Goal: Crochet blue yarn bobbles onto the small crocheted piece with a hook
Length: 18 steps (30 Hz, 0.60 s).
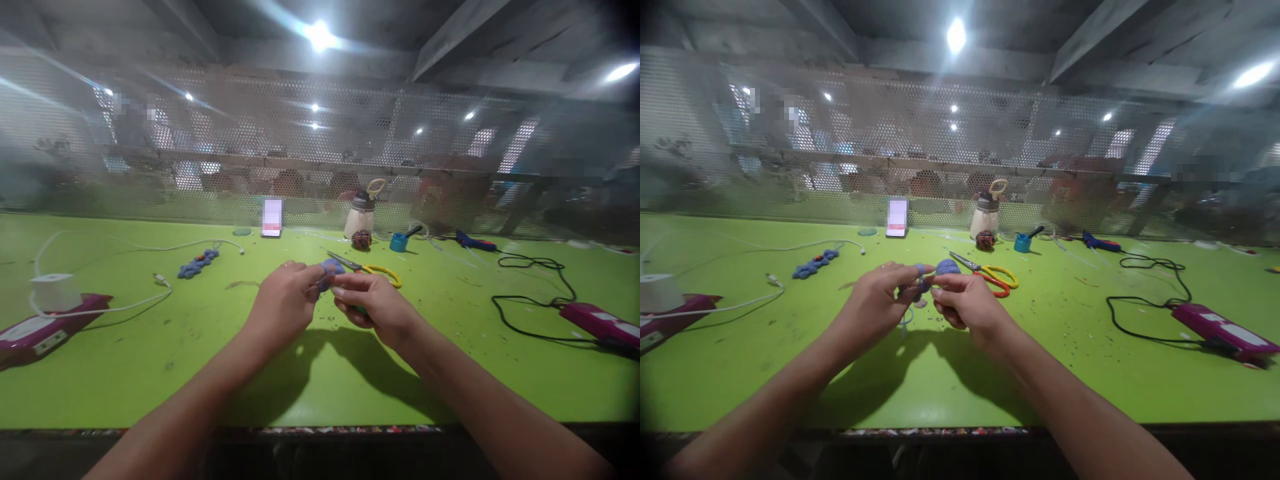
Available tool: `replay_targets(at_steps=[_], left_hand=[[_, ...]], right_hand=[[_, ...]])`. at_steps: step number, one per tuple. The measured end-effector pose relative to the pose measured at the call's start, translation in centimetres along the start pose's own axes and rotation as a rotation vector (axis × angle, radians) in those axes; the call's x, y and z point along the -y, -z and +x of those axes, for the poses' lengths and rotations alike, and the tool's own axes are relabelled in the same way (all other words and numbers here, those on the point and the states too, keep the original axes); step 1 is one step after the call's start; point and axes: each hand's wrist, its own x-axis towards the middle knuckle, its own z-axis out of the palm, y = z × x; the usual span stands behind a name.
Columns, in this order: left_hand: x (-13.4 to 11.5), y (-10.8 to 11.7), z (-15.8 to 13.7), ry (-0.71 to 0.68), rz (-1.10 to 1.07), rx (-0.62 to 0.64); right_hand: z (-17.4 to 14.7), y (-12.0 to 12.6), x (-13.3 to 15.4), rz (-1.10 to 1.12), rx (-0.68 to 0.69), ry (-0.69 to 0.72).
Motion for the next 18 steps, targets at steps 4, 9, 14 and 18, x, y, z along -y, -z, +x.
replay_targets(at_steps=[4, 9, 14, 18], left_hand=[[-0.5, -0.4, -0.2, 0.047, -0.222, -0.173], [-0.6, 0.2, 0.3, 0.384, -0.909, -0.134], [-0.4, 1.1, 0.6, 0.4, -1.034, -0.038], [-0.6, 1.6, 0.5, 0.449, -1.097, 0.009]], right_hand=[[-0.3, -0.7, -0.4, 0.159, -0.005, 0.096], [-0.7, -1.1, -0.5, 0.143, 0.01, 0.202], [-0.7, -0.6, -0.5, 0.025, 0.064, 0.327], [-0.9, -0.4, -0.3, -0.117, 0.073, 0.459]])
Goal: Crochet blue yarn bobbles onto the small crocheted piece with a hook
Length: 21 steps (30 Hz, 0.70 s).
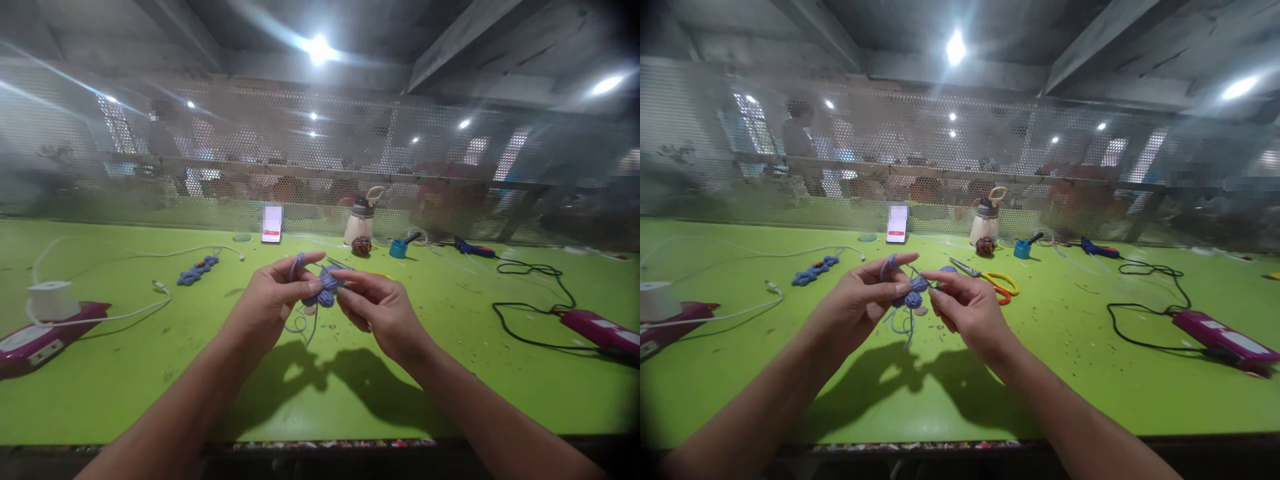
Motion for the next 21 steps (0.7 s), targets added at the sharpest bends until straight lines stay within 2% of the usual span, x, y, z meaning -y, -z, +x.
replay_targets(at_steps=[5, 11, 15, 21], left_hand=[[-0.4, 0.1, -0.2, -0.047, 0.064, 0.024], [-0.7, 0.2, -0.5, -0.104, 0.113, 0.027], [-0.9, 0.1, -0.8, -0.115, 0.104, 0.026], [-1.0, 0.2, -0.9, -0.124, 0.111, 0.057]], right_hand=[[-0.2, 0.6, 0.8, -0.256, -0.012, 0.125], [0.1, 1.6, 1.9, -0.695, 0.003, 0.496], [0.2, 1.9, 2.4, -0.756, 0.043, 0.586], [0.0, 2.1, 2.7, -0.775, 0.061, 0.609]])
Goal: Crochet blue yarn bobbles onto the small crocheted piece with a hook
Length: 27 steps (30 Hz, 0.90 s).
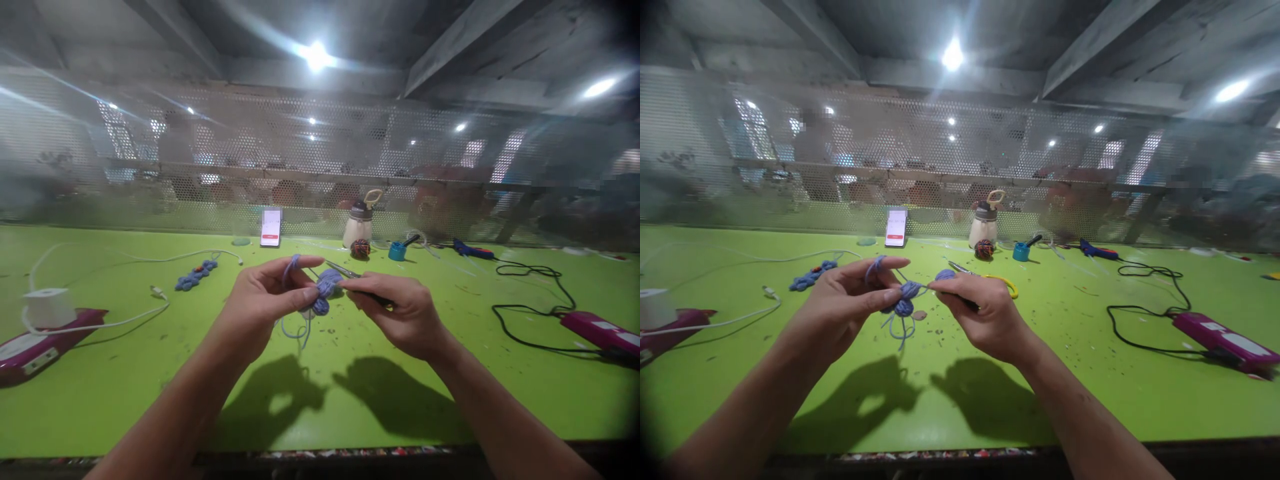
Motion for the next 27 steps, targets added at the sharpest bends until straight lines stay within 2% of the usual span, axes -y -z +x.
replay_targets(at_steps=[8, 16, 22, 27], left_hand=[[0.09, 0.26, 0.01, -0.019, -0.011, 0.035], [0.26, 0.36, -0.18, -0.054, 0.002, 0.068], [0.08, 0.26, -0.15, -0.069, 0.002, 0.064], [0.05, 0.2, -0.03, -0.04, -0.043, 0.013]], right_hand=[[0.08, 0.17, -0.11, 0.007, -0.03, 0.091], [0.04, 0.13, -0.06, -0.021, -0.034, 0.123], [-0.03, 0.38, 0.11, -0.024, -0.033, 0.112], [0.03, 0.4, 0.4, 0.047, -0.022, 0.047]])
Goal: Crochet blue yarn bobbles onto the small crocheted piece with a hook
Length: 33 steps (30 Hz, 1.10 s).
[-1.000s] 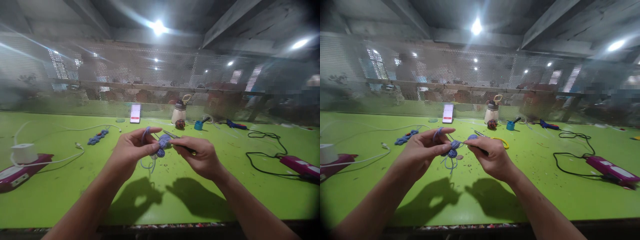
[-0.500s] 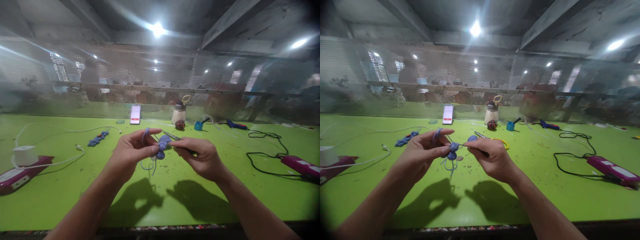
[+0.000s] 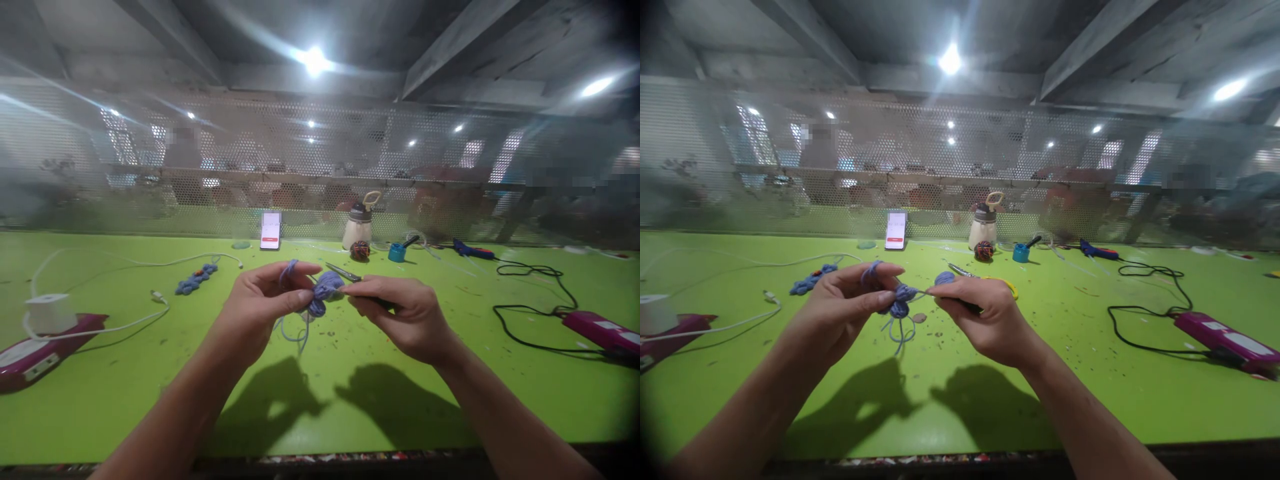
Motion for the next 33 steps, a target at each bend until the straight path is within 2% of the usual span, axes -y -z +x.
replay_targets(at_steps=[8, 14, 17, 23, 27, 33], left_hand=[[0.3, -0.1, 0.1, 0.022, -0.009, -0.01], [0.8, -0.4, 0.5, 0.05, -0.036, 0.003], [0.8, -0.5, 0.4, 0.058, -0.009, 0.02], [0.6, -0.7, 0.2, 0.009, 0.094, 0.038], [0.7, -1.1, 0.0, -0.038, 0.171, 0.039], [0.7, -1.2, -0.2, -0.081, 0.213, 0.049]], right_hand=[[-0.4, -0.2, -0.2, 0.18, -0.004, -0.143], [-0.8, -1.1, -0.9, 0.639, 0.041, -0.432], [-0.8, -1.5, -1.2, 0.762, 0.045, -0.508], [-0.4, -1.3, -0.6, 0.709, 0.09, -0.598], [-0.2, -1.2, -0.3, 0.667, 0.137, -0.594], [-0.2, -0.9, -0.7, 0.73, 0.067, -0.681]])
